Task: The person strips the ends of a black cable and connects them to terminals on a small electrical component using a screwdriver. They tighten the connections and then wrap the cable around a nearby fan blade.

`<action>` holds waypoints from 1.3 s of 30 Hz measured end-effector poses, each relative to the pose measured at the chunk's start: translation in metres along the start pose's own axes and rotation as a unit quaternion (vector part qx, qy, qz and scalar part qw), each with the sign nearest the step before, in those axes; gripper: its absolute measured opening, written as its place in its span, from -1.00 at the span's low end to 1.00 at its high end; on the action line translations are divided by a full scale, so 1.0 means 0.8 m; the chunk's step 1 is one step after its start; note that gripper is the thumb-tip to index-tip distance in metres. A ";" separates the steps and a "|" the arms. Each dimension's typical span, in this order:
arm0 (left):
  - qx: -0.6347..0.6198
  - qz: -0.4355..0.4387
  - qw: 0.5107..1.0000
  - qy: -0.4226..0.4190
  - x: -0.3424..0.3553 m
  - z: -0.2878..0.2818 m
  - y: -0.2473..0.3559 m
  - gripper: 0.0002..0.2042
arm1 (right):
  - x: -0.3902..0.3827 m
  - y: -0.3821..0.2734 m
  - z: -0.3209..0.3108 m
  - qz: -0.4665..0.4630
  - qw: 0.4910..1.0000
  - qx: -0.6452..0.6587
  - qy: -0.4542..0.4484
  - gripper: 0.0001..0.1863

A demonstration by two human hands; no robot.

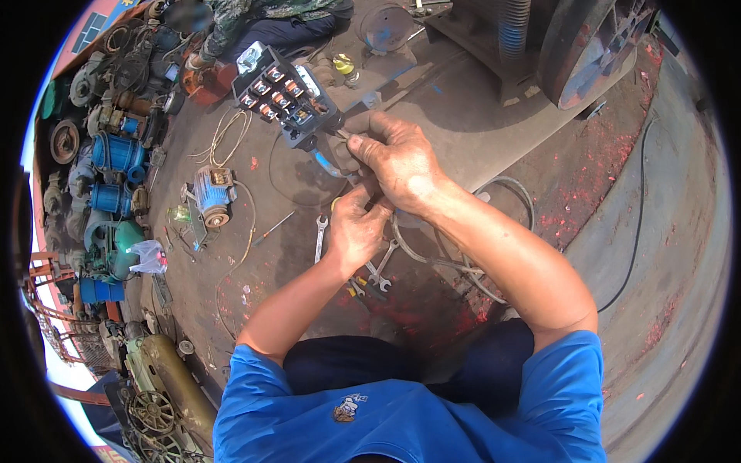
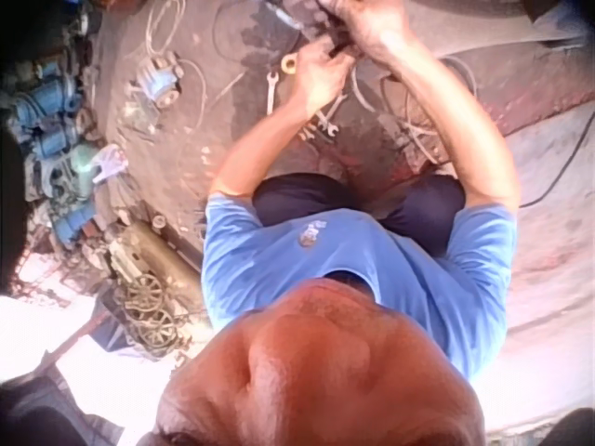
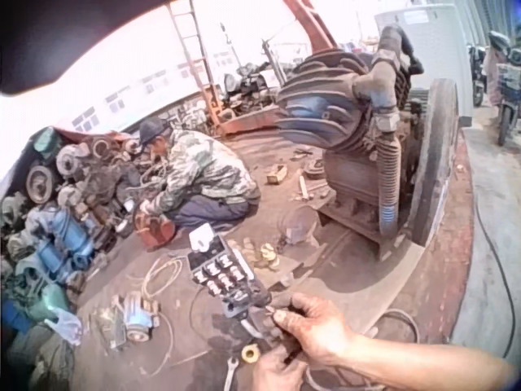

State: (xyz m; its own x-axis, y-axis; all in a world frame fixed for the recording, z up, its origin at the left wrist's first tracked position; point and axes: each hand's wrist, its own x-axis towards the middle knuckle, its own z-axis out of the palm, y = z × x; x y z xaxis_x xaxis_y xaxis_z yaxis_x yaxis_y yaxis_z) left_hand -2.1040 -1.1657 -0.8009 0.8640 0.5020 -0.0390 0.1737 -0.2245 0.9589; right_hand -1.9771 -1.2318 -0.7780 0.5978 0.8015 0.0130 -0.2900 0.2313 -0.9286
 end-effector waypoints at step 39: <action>0.754 0.433 0.495 0.003 0.047 -0.068 0.207 -0.86 | 0.008 0.004 -0.010 0.025 0.955 0.266 -0.132 -0.80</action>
State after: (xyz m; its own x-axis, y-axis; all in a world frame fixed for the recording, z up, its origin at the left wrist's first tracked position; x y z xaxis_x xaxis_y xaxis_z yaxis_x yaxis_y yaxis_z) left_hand -2.0685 -1.1384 -0.6280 0.9223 -0.3255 0.2084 -0.1008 -0.7230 -0.6834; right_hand -1.9679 -1.2302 -0.7843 0.3848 0.9134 0.1325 -0.6930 0.3807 -0.6122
